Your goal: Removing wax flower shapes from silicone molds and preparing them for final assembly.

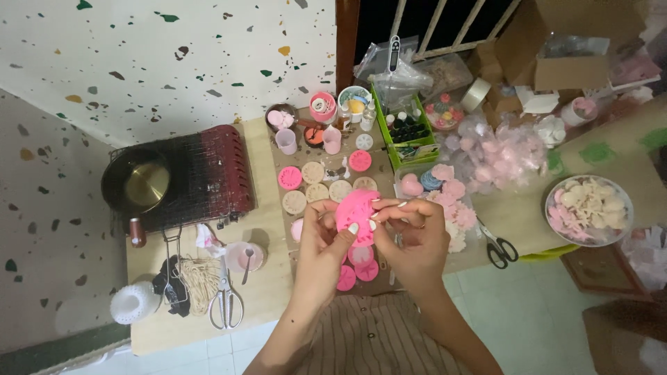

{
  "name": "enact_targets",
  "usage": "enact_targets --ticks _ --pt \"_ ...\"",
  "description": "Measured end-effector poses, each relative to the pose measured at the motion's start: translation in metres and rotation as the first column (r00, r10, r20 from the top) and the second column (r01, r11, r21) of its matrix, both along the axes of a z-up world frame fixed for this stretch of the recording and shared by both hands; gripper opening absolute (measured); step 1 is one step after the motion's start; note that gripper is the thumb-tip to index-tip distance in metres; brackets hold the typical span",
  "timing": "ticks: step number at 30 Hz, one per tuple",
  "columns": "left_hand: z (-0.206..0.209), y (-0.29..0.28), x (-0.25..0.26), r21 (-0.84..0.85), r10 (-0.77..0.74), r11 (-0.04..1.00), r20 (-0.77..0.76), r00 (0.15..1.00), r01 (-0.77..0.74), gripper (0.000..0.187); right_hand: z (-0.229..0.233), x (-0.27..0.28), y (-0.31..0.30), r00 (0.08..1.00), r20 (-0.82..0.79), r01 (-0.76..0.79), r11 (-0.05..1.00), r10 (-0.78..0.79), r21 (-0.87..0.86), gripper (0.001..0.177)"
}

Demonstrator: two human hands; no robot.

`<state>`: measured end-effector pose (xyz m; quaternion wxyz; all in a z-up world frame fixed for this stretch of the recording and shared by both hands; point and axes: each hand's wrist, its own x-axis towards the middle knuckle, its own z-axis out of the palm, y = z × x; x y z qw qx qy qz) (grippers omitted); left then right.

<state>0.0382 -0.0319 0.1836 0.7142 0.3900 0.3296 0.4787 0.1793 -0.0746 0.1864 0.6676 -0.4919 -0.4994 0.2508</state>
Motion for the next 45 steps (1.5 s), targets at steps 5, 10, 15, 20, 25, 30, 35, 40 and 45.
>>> enact_targets --ticks 5,10,15,20,25,30,35,40,45 --pt "0.006 -0.001 0.002 -0.009 -0.009 1.000 -0.030 1.000 0.009 0.034 0.000 -0.001 0.000 0.999 0.028 0.037 0.999 -0.037 0.009 0.050" --pt "0.000 0.000 0.003 -0.012 0.009 1.000 -0.037 0.999 -0.009 0.035 -0.005 -0.001 0.003 1.000 0.008 0.006 0.999 -0.006 0.050 0.050" --pt "0.000 0.003 0.003 -0.093 -0.006 0.996 -0.018 1.000 0.004 0.036 -0.010 0.002 0.001 1.000 -0.003 0.020 1.000 -0.020 -0.003 0.048" --pt "-0.010 0.010 0.002 -0.097 -0.027 0.995 0.022 0.999 0.029 0.041 -0.015 0.015 0.002 0.983 -0.130 -0.126 0.992 0.127 0.013 0.052" --pt "-0.010 0.011 0.004 -0.066 -0.050 0.996 0.034 0.998 0.052 0.046 -0.017 0.016 0.003 0.984 -0.128 -0.125 0.992 0.121 -0.019 0.053" --pt "-0.015 0.013 0.005 -0.006 -0.052 0.999 -0.101 0.994 0.052 0.056 -0.014 0.011 0.002 0.990 -0.122 -0.081 0.996 0.077 -0.031 0.051" --pt "-0.014 0.011 0.009 0.015 -0.030 0.999 -0.105 0.994 0.032 0.051 -0.015 0.008 0.001 0.989 -0.134 -0.075 0.995 0.065 -0.073 0.050" --pt "-0.027 0.013 0.014 0.123 0.048 0.992 -0.179 0.983 -0.026 0.043 -0.019 0.011 0.001 0.989 -0.144 -0.061 0.993 0.045 -0.105 0.047" --pt "-0.037 0.020 0.019 0.119 0.091 0.990 -0.141 0.986 -0.074 0.045 -0.014 0.021 0.003 0.989 -0.106 -0.106 0.992 0.099 -0.066 0.040"
